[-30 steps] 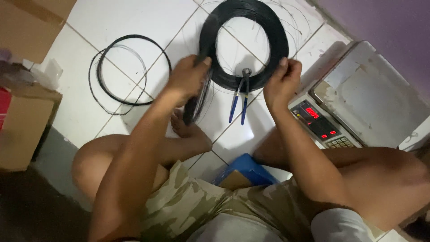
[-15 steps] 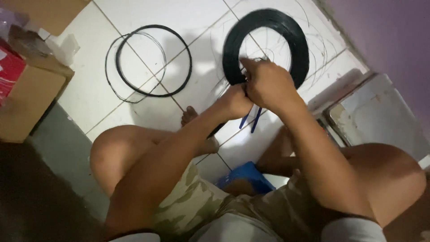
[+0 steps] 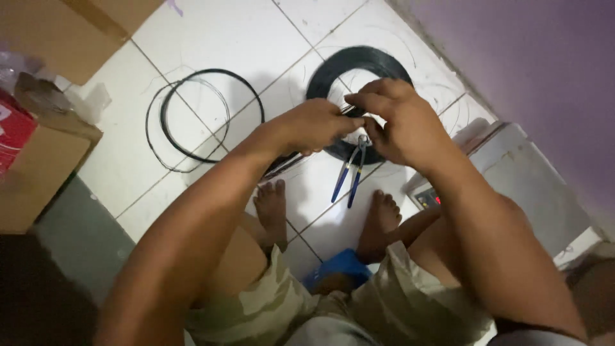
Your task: The person uncoils black wire from a large spool, forms smaller coils, weighs them on a digital scale, and cuts them to length using pliers.
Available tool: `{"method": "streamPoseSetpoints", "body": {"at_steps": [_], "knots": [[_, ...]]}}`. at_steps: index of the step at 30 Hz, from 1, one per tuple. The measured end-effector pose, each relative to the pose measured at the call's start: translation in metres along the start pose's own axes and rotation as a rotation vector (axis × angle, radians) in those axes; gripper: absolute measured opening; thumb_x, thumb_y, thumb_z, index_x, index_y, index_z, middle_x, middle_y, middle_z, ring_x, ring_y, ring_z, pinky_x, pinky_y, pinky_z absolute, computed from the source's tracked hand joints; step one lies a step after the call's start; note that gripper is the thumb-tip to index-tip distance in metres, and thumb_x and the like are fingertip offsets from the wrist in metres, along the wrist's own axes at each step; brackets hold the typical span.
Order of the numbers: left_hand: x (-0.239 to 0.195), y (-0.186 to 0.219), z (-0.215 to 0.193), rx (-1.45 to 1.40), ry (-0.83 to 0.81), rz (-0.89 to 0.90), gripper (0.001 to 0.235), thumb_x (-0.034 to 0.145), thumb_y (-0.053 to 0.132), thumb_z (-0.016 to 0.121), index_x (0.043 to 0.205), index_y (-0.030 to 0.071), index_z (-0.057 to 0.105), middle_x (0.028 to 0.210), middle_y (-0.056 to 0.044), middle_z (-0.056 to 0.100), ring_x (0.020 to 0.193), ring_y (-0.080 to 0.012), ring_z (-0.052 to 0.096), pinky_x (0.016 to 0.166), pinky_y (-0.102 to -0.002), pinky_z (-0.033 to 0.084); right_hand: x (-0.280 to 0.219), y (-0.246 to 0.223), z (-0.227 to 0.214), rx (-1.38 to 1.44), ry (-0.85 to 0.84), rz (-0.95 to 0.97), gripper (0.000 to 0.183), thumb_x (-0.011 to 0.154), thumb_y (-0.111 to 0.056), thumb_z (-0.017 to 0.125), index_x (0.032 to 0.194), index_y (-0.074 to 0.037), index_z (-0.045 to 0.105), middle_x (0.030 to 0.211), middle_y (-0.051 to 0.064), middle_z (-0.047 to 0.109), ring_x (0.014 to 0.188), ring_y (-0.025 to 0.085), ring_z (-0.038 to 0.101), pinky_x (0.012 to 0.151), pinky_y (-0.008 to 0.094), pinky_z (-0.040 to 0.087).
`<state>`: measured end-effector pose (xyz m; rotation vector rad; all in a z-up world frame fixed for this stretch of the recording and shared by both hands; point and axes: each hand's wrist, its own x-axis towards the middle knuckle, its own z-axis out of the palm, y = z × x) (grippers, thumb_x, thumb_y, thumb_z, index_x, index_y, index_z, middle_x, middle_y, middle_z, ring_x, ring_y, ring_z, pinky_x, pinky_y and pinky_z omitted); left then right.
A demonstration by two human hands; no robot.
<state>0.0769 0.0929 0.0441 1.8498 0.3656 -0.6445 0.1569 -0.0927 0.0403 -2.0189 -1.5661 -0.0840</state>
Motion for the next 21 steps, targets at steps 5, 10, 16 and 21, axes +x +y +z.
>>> {"method": "streamPoseSetpoints", "body": {"at_steps": [5, 10, 16, 21], "knots": [[-0.026, 0.034, -0.026, 0.052, -0.049, -0.046, 0.046, 0.095, 0.045, 0.049, 0.068, 0.007, 0.052, 0.055, -0.005, 0.048, 0.044, -0.0152, 0.043, 0.044, -0.029, 0.034, -0.007, -0.006, -0.008, -0.001, 0.017, 0.075, 0.065, 0.077, 0.003, 0.068, 0.138, -0.009, 0.047, 0.128, 0.025, 0.047, 0.114, 0.046, 0.052, 0.092, 0.051, 0.049], [-0.038, 0.049, -0.041, 0.129, -0.004, -0.029, 0.049, 0.099, 0.046, 0.041, 0.074, 0.01, 0.064, 0.057, -0.004, 0.049, 0.055, -0.0151, 0.044, 0.06, -0.029, 0.032, -0.01, 0.007, -0.014, 0.015, -0.036, 0.388, 0.1, 0.074, -0.01, 0.082, 0.152, -0.005, 0.02, 0.139, 0.03, 0.039, 0.126, 0.047, 0.044, 0.101, 0.053, 0.042], [-0.046, 0.044, -0.032, 0.125, 0.338, -0.029, 0.04, 0.099, 0.039, 0.048, 0.071, 0.013, 0.04, 0.065, 0.002, 0.038, 0.06, -0.0131, 0.037, 0.055, -0.033, 0.028, -0.013, 0.025, -0.007, 0.052, -0.083, 0.573, 0.101, 0.077, -0.021, 0.082, 0.15, -0.003, 0.015, 0.129, 0.028, 0.052, 0.118, 0.047, 0.047, 0.093, 0.052, 0.04], [-0.052, 0.026, -0.026, 0.088, 0.506, -0.07, 0.042, 0.101, 0.044, 0.039, 0.073, 0.013, 0.037, 0.068, 0.001, 0.039, 0.064, -0.0143, 0.036, 0.057, -0.036, 0.03, -0.005, 0.018, -0.007, 0.114, -0.05, 0.517, 0.083, 0.083, -0.018, 0.077, 0.146, -0.002, 0.025, 0.137, 0.028, 0.048, 0.121, 0.045, 0.048, 0.096, 0.053, 0.041]]}}
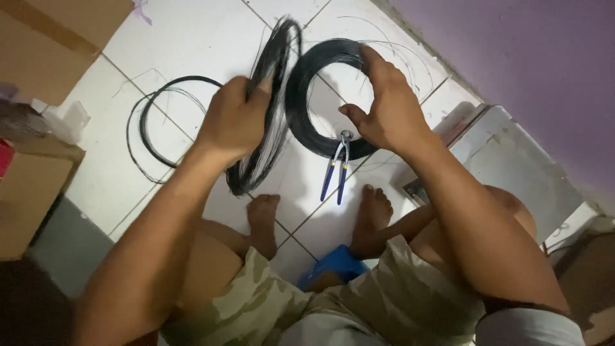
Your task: The person uncoils black wire from a large spool, forms smaller coils, weighs them on a digital scale, and cuts them to length using pliers.
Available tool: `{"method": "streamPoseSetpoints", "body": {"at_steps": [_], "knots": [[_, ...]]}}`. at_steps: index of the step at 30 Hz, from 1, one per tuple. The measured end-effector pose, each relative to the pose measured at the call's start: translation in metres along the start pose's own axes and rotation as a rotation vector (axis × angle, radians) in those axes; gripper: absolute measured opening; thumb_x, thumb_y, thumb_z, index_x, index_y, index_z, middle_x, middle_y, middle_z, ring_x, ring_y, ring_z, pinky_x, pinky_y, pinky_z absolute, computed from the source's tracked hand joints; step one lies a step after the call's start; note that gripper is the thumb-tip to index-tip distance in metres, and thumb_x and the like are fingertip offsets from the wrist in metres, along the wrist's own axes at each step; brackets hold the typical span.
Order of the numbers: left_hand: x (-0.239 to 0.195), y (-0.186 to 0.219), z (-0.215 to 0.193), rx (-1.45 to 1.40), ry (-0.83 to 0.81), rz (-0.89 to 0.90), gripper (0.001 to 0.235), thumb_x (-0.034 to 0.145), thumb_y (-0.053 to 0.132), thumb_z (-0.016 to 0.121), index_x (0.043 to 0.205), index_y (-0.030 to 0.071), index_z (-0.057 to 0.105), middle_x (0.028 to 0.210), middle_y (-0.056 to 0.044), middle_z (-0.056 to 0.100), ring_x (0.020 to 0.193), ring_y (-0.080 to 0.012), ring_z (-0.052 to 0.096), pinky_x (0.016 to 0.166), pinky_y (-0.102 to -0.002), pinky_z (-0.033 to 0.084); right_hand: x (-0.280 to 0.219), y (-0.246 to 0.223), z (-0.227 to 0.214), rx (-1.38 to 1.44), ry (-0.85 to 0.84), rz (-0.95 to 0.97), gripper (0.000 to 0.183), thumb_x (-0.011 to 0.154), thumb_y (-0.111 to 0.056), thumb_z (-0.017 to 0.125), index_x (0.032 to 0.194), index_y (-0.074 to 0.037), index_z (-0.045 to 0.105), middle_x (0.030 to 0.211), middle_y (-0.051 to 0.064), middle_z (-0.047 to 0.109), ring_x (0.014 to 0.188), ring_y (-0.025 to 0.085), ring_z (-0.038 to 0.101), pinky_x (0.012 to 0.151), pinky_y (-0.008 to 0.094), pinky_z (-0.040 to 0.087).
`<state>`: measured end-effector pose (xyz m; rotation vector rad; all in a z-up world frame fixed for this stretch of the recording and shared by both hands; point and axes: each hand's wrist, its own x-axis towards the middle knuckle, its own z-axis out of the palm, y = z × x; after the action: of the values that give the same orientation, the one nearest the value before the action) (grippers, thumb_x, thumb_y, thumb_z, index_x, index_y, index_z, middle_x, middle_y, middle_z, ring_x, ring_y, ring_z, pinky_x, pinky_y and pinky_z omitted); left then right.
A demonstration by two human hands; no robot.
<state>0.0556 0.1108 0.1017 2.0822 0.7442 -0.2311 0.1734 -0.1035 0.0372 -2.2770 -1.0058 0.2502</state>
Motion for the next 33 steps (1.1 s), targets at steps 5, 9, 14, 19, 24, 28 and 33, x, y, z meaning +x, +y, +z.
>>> {"method": "streamPoseSetpoints", "body": {"at_steps": [5, 9, 14, 19, 24, 28, 33], "knots": [[-0.01, -0.018, 0.031, 0.02, 0.017, -0.125, 0.041, 0.097, 0.048, 0.039, 0.086, 0.01, 0.051, 0.076, -0.004, 0.052, 0.07, -0.0191, 0.049, 0.061, -0.037, 0.035, 0.0, 0.008, 0.032, 0.068, -0.023, 0.044, 0.067, 0.086, -0.026, 0.074, 0.141, -0.005, 0.041, 0.134, 0.023, 0.053, 0.118, 0.04, 0.052, 0.092, 0.051, 0.043], [-0.023, -0.029, 0.057, -0.108, 0.06, -0.03, 0.045, 0.095, 0.027, 0.036, 0.126, -0.002, 0.052, 0.106, -0.027, 0.064, 0.107, -0.0415, 0.062, 0.088, -0.049, 0.049, -0.016, 0.032, 0.088, 0.231, 0.095, 0.207, 0.056, 0.083, -0.034, 0.079, 0.133, -0.021, 0.057, 0.105, 0.012, 0.064, 0.099, 0.035, 0.064, 0.082, 0.045, 0.052], [-0.011, -0.063, 0.068, -0.096, 0.131, 0.025, 0.047, 0.1, 0.035, 0.036, 0.132, 0.004, 0.051, 0.108, -0.022, 0.065, 0.108, -0.0389, 0.062, 0.089, -0.051, 0.048, -0.044, 0.033, 0.129, 0.342, 0.097, 0.409, 0.055, 0.084, -0.026, 0.076, 0.133, -0.012, 0.056, 0.107, 0.02, 0.064, 0.101, 0.038, 0.064, 0.084, 0.046, 0.053], [-0.032, -0.048, 0.049, 0.002, 0.172, 0.062, 0.046, 0.101, 0.029, 0.041, 0.142, 0.008, 0.04, 0.107, -0.026, 0.066, 0.108, -0.0398, 0.063, 0.086, -0.051, 0.05, -0.062, 0.046, 0.129, 0.376, 0.074, 0.526, 0.057, 0.086, -0.026, 0.073, 0.136, -0.013, 0.052, 0.108, 0.019, 0.065, 0.101, 0.036, 0.066, 0.085, 0.045, 0.054], [-0.049, -0.065, 0.053, -0.217, 0.328, 0.311, 0.037, 0.106, 0.016, 0.039, 0.143, 0.012, 0.038, 0.126, -0.03, 0.058, 0.117, -0.0463, 0.057, 0.091, -0.049, 0.052, -0.063, 0.034, 0.122, 0.407, 0.017, 0.557, 0.054, 0.087, -0.028, 0.071, 0.135, -0.012, 0.052, 0.105, 0.017, 0.066, 0.103, 0.035, 0.065, 0.087, 0.045, 0.053], [-0.052, -0.076, 0.056, -0.193, 0.393, 0.29, 0.036, 0.106, 0.015, 0.04, 0.142, 0.009, 0.042, 0.138, -0.029, 0.049, 0.126, -0.0471, 0.047, 0.102, -0.057, 0.043, -0.074, 0.056, 0.15, 0.348, -0.036, 0.58, 0.057, 0.084, -0.031, 0.073, 0.134, -0.014, 0.054, 0.105, 0.017, 0.068, 0.105, 0.037, 0.065, 0.089, 0.047, 0.052], [-0.04, -0.1, 0.062, -0.169, 0.382, 0.244, 0.038, 0.106, 0.013, 0.038, 0.144, 0.014, 0.04, 0.14, -0.024, 0.049, 0.129, -0.0418, 0.048, 0.108, -0.056, 0.04, -0.097, 0.084, 0.199, 0.241, -0.031, 0.824, 0.044, 0.084, -0.03, 0.069, 0.119, -0.005, 0.061, 0.102, 0.019, 0.07, 0.104, 0.037, 0.066, 0.09, 0.048, 0.051]]}}
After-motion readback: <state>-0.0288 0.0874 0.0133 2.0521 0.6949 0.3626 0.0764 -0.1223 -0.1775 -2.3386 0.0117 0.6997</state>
